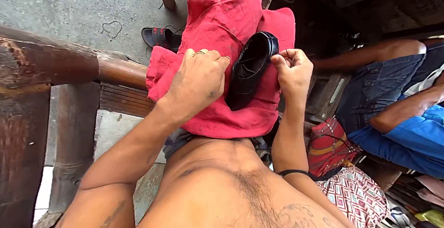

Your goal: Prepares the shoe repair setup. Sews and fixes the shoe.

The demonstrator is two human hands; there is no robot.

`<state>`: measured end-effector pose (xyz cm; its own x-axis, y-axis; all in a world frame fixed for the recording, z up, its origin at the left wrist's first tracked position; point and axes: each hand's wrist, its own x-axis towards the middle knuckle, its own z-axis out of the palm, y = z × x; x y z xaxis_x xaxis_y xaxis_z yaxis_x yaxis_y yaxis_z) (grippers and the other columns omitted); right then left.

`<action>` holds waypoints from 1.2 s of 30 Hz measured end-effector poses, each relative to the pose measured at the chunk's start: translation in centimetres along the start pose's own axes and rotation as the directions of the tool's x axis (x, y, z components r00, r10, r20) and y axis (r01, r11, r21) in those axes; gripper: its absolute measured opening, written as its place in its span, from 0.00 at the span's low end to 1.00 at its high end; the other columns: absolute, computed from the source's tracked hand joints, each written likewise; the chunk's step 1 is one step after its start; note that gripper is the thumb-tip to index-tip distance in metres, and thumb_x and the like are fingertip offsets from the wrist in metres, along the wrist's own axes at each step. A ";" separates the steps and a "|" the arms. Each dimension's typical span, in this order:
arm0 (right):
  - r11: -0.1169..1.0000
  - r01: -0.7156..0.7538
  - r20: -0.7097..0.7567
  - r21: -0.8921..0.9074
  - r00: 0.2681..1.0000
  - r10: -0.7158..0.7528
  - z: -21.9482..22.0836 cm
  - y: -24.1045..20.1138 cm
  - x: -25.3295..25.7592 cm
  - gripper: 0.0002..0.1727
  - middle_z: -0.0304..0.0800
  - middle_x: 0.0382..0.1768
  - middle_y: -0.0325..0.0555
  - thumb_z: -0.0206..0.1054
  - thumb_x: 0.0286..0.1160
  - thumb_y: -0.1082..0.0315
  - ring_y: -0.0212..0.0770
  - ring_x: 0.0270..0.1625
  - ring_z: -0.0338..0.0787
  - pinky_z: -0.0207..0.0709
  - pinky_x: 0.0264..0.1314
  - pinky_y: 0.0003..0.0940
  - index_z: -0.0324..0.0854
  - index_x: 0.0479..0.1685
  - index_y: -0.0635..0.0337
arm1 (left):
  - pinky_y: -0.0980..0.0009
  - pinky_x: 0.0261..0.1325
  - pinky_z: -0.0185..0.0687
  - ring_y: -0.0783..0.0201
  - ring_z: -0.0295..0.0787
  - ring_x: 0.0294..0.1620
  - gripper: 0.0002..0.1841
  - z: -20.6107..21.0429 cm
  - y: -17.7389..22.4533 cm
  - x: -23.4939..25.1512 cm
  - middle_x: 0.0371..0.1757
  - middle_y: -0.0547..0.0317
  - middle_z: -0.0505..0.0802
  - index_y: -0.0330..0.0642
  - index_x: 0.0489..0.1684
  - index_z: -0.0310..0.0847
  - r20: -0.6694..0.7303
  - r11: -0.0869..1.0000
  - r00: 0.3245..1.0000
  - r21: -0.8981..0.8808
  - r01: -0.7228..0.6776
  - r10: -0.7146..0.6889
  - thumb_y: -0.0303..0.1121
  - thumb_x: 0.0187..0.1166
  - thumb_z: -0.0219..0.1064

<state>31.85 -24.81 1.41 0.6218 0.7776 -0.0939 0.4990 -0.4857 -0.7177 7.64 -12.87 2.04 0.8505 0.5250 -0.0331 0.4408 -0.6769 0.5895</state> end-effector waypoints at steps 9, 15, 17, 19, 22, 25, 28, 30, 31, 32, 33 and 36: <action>0.976 -0.069 0.047 -0.205 0.996 0.080 2.2 -0.8 1.2 0.27 0.78 0.25 0.26 0.80 0.58 0.34 0.26 0.27 0.76 0.72 0.36 0.34 0.82 0.34 0.48 | 0.59 0.55 0.81 0.59 0.90 0.48 0.17 1.8 0.9 -9.1 0.45 0.51 0.95 0.38 0.62 0.88 0.000 0.938 0.991 -0.321 0.129 -0.136 0.30 0.89 0.53; 0.980 -0.095 0.021 -0.175 0.995 0.101 2.1 -1.4 1.0 0.29 0.78 0.26 0.32 0.80 0.59 0.36 0.32 0.29 0.77 0.73 0.37 0.40 0.83 0.37 0.52 | 0.61 0.62 0.83 0.63 0.91 0.55 0.17 1.7 -0.1 -8.0 0.52 0.55 0.95 0.40 0.63 0.89 -0.012 0.944 0.993 -0.311 0.105 -0.114 0.32 0.89 0.54; 0.977 -0.110 0.009 -0.181 0.993 0.114 2.2 -1.6 0.7 0.30 0.80 0.30 0.35 0.79 0.60 0.35 0.36 0.33 0.79 0.74 0.40 0.43 0.84 0.41 0.53 | 0.61 0.61 0.82 0.63 0.91 0.53 0.17 1.5 -0.4 -7.8 0.51 0.56 0.95 0.41 0.63 0.89 -0.010 0.952 0.995 -0.292 0.090 -0.097 0.33 0.89 0.54; 0.973 -0.120 0.012 -0.197 0.992 0.125 2.2 -1.8 0.6 0.31 0.83 0.34 0.39 0.78 0.62 0.34 0.39 0.37 0.81 0.76 0.43 0.48 0.84 0.44 0.54 | 0.60 0.63 0.82 0.63 0.91 0.55 0.18 1.8 -0.4 -8.0 0.51 0.56 0.95 0.41 0.63 0.89 -0.013 0.956 0.996 -0.283 0.082 -0.089 0.34 0.89 0.53; 0.966 -0.146 0.044 -0.216 0.986 0.159 2.3 -2.1 0.4 0.30 0.86 0.39 0.41 0.77 0.64 0.35 0.42 0.42 0.84 0.76 0.46 0.51 0.85 0.46 0.54 | 0.60 0.67 0.82 0.64 0.91 0.61 0.18 2.3 0.0 -9.3 0.57 0.55 0.96 0.41 0.63 0.89 -0.019 0.955 0.994 -0.280 0.097 -0.107 0.35 0.89 0.53; 0.966 -0.135 0.060 -0.222 0.987 0.151 2.4 -2.1 0.3 0.30 0.86 0.39 0.42 0.76 0.65 0.34 0.43 0.42 0.84 0.75 0.46 0.52 0.84 0.46 0.54 | 0.63 0.67 0.83 0.67 0.91 0.60 0.18 2.7 0.0 -10.2 0.56 0.57 0.96 0.43 0.61 0.90 -0.042 0.951 0.990 -0.285 0.117 -0.134 0.36 0.90 0.53; 0.974 -0.114 0.068 -0.194 0.989 0.129 2.2 -2.0 0.2 0.31 0.86 0.37 0.41 0.76 0.65 0.34 0.43 0.41 0.84 0.76 0.46 0.52 0.85 0.46 0.54 | 0.64 0.68 0.82 0.69 0.91 0.61 0.17 2.9 -0.1 -10.2 0.56 0.59 0.96 0.43 0.60 0.90 -0.052 0.947 0.988 -0.298 0.121 -0.143 0.36 0.90 0.54; 0.997 -0.069 0.044 -0.035 0.997 0.071 1.7 -1.1 0.2 0.26 0.84 0.33 0.38 0.79 0.66 0.41 0.37 0.36 0.82 0.77 0.43 0.44 0.85 0.45 0.55 | 0.66 0.66 0.84 0.69 0.91 0.58 0.17 2.4 -0.2 -9.0 0.55 0.59 0.96 0.43 0.61 0.90 -0.064 0.945 0.991 -0.314 0.092 -0.118 0.35 0.88 0.55; 0.994 -0.016 0.002 0.111 1.000 0.016 1.4 -0.3 0.2 0.22 0.86 0.35 0.39 0.79 0.68 0.50 0.34 0.34 0.84 0.80 0.40 0.38 0.86 0.49 0.58 | 0.67 0.62 0.85 0.70 0.92 0.55 0.17 1.9 -0.3 -8.0 0.53 0.58 0.96 0.42 0.63 0.89 -0.077 0.941 0.992 -0.332 0.065 -0.096 0.34 0.88 0.56; 0.963 0.032 -0.054 0.269 0.998 -0.018 1.1 0.7 0.0 0.19 0.87 0.39 0.41 0.76 0.73 0.59 0.32 0.33 0.85 0.83 0.37 0.33 0.84 0.53 0.63 | 0.68 0.57 0.87 0.70 0.91 0.50 0.18 1.3 -0.3 -6.9 0.52 0.57 0.95 0.41 0.67 0.87 -0.082 0.931 0.994 -0.363 0.044 -0.079 0.34 0.89 0.56; 0.905 0.067 -0.119 0.419 0.993 -0.019 1.0 1.8 -0.1 0.15 0.85 0.44 0.44 0.70 0.75 0.67 0.31 0.31 0.83 0.82 0.33 0.30 0.80 0.55 0.66 | 0.68 0.55 0.87 0.70 0.91 0.49 0.19 0.6 -0.2 -5.4 0.56 0.56 0.95 0.41 0.72 0.84 -0.063 0.914 0.996 -0.405 0.033 -0.064 0.35 0.89 0.57; 0.736 0.146 -0.237 0.661 0.971 0.021 1.3 4.7 -1.3 0.14 0.86 0.53 0.46 0.52 0.75 0.78 0.35 0.40 0.87 0.85 0.42 0.32 0.76 0.55 0.65 | 0.75 0.34 0.86 0.77 0.89 0.34 0.22 -0.5 0.8 -0.3 0.63 0.61 0.94 0.41 0.76 0.79 0.073 0.798 0.995 -0.595 0.101 -0.071 0.39 0.88 0.60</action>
<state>32.62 -27.56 -2.73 0.7571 0.6507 0.0575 0.0588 0.0198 -0.9981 7.59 -13.29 2.92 0.8355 0.5329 -0.1340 0.2667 -0.1800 0.9468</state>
